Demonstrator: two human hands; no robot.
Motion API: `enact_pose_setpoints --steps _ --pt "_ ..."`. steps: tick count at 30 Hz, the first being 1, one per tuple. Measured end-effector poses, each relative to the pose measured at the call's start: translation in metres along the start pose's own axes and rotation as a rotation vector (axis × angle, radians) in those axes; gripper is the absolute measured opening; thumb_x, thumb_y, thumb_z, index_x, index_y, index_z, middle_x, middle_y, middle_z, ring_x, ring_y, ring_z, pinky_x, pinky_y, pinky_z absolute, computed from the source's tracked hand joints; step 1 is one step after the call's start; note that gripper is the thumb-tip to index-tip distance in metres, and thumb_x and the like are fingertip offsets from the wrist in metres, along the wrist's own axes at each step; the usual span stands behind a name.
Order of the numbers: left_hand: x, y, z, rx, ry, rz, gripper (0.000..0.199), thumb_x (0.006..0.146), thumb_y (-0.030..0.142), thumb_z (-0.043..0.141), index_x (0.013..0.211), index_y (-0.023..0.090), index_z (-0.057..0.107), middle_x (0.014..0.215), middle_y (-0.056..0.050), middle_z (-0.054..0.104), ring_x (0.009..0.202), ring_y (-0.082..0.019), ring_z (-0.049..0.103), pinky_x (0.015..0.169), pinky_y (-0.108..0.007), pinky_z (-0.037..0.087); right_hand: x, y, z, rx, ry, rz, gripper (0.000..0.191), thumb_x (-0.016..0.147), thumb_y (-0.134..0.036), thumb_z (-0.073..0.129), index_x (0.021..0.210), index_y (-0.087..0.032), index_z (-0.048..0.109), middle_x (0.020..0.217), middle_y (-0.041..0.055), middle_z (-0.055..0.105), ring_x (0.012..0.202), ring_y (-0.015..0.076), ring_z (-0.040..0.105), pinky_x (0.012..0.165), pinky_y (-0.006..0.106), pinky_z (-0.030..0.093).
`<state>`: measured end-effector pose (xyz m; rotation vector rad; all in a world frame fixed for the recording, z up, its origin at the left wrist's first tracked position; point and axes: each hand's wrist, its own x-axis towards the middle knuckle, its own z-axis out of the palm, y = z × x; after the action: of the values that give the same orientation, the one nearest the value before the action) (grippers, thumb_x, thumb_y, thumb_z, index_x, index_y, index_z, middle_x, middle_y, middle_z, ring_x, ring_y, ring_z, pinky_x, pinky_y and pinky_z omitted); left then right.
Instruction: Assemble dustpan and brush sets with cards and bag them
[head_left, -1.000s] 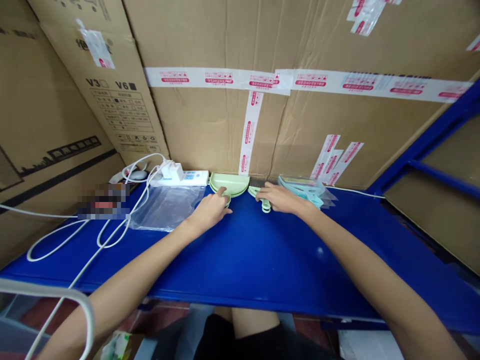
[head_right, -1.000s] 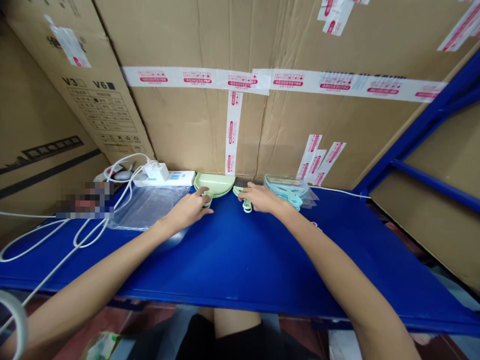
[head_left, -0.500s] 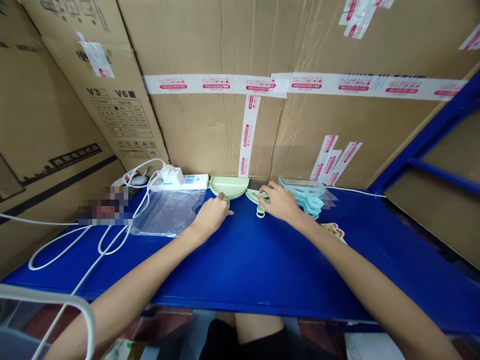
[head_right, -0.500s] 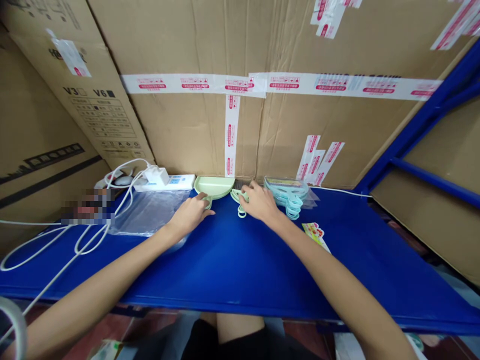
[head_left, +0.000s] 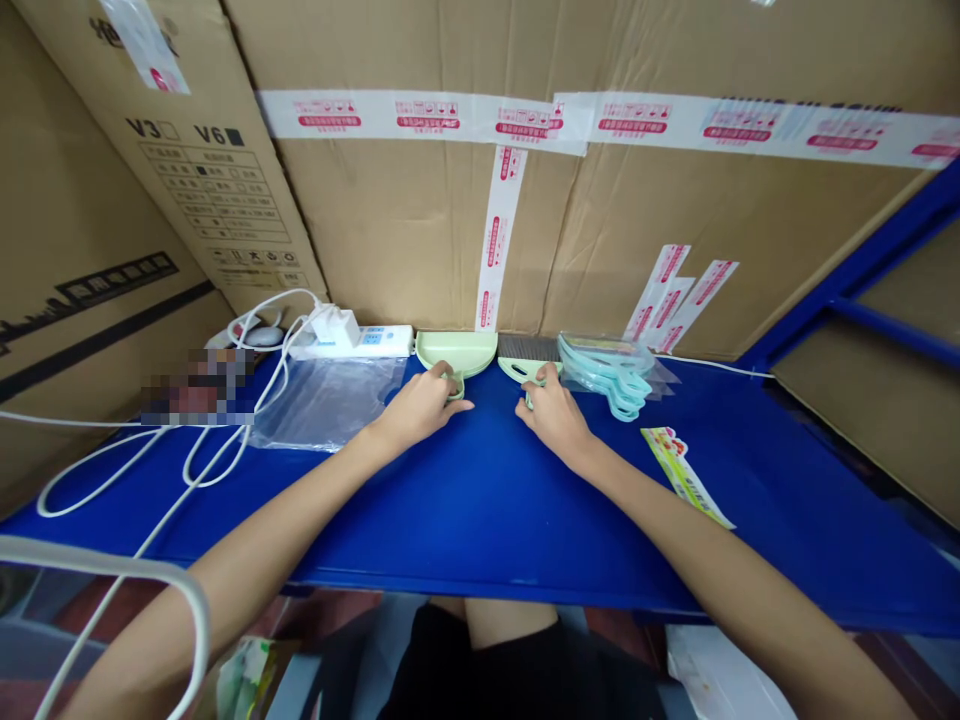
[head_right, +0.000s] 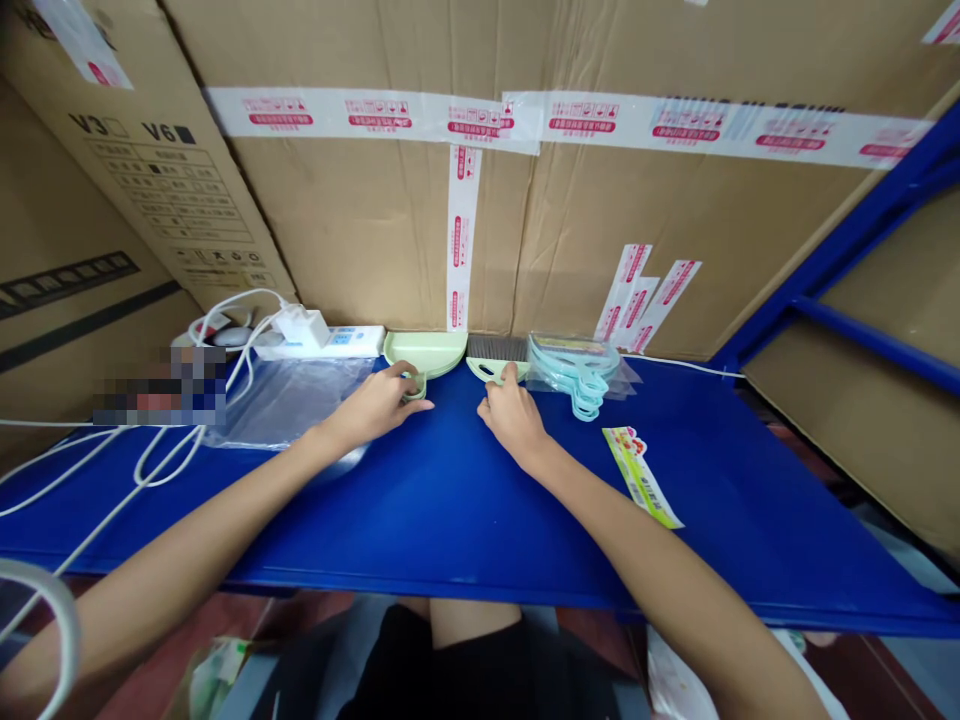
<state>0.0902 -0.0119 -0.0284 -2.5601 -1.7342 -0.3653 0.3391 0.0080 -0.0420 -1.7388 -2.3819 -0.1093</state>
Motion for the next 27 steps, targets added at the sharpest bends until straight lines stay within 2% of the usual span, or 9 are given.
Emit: enact_pose_setpoints --steps 5,11,15,21,24,27 --pt "0.001 -0.009 0.003 -0.078 0.009 0.03 0.031 0.107 0.04 0.061 0.098 0.016 0.079 0.138 -0.015 0.064 0.101 -0.026 0.077 0.099 -0.04 0.059 -0.002 0.006 0.0 0.006 0.012 -0.026 0.035 0.103 -0.023 0.052 0.119 -0.011 0.08 0.139 0.0202 0.055 0.087 0.0244 0.074 0.091 0.04 0.059" --pt "-0.001 -0.006 -0.003 0.007 -0.01 -0.004 0.033 0.107 0.044 0.059 0.108 0.017 0.079 0.146 -0.015 0.06 0.098 -0.027 0.077 0.096 -0.042 0.06 -0.002 0.018 0.005 0.064 0.07 -0.048 0.035 0.103 -0.025 0.053 0.123 -0.013 0.079 0.14 0.0186 0.055 0.084 0.0226 0.072 0.093 0.041 0.058" --pt "-0.002 -0.006 -0.004 0.036 -0.016 -0.022 0.031 0.107 0.041 0.06 0.109 0.017 0.078 0.146 -0.015 0.06 0.099 -0.027 0.077 0.096 -0.041 0.061 0.0 0.016 0.011 0.133 0.123 -0.127 0.036 0.105 -0.025 0.051 0.124 -0.013 0.078 0.137 0.0177 0.056 0.088 0.0221 0.072 0.096 0.04 0.058" --pt "-0.002 -0.005 -0.003 0.062 -0.018 -0.02 0.032 0.108 0.041 0.058 0.109 0.016 0.078 0.146 -0.015 0.06 0.103 -0.028 0.077 0.097 -0.041 0.061 0.0 0.007 0.007 0.125 0.076 -0.116 0.037 0.108 -0.03 0.05 0.129 -0.013 0.076 0.142 0.019 0.054 0.085 0.0211 0.072 0.096 0.041 0.058" --pt "-0.003 -0.004 -0.005 0.092 -0.022 -0.015 0.032 0.108 0.042 0.058 0.111 0.017 0.078 0.148 -0.015 0.06 0.104 -0.029 0.077 0.096 -0.041 0.061 -0.004 0.005 0.002 0.099 0.046 -0.099 0.04 0.11 -0.036 0.051 0.137 -0.016 0.072 0.146 0.0186 0.053 0.095 0.0247 0.074 0.095 0.04 0.059" --pt "-0.004 -0.003 -0.008 0.106 -0.034 -0.005 0.033 0.107 0.044 0.06 0.113 0.018 0.077 0.149 -0.014 0.059 0.105 -0.03 0.077 0.093 -0.041 0.061 -0.01 0.008 -0.003 0.094 0.05 -0.094 0.05 0.107 -0.043 0.06 0.152 -0.021 0.061 0.149 0.0179 0.051 0.106 0.0303 0.073 0.094 0.043 0.059"
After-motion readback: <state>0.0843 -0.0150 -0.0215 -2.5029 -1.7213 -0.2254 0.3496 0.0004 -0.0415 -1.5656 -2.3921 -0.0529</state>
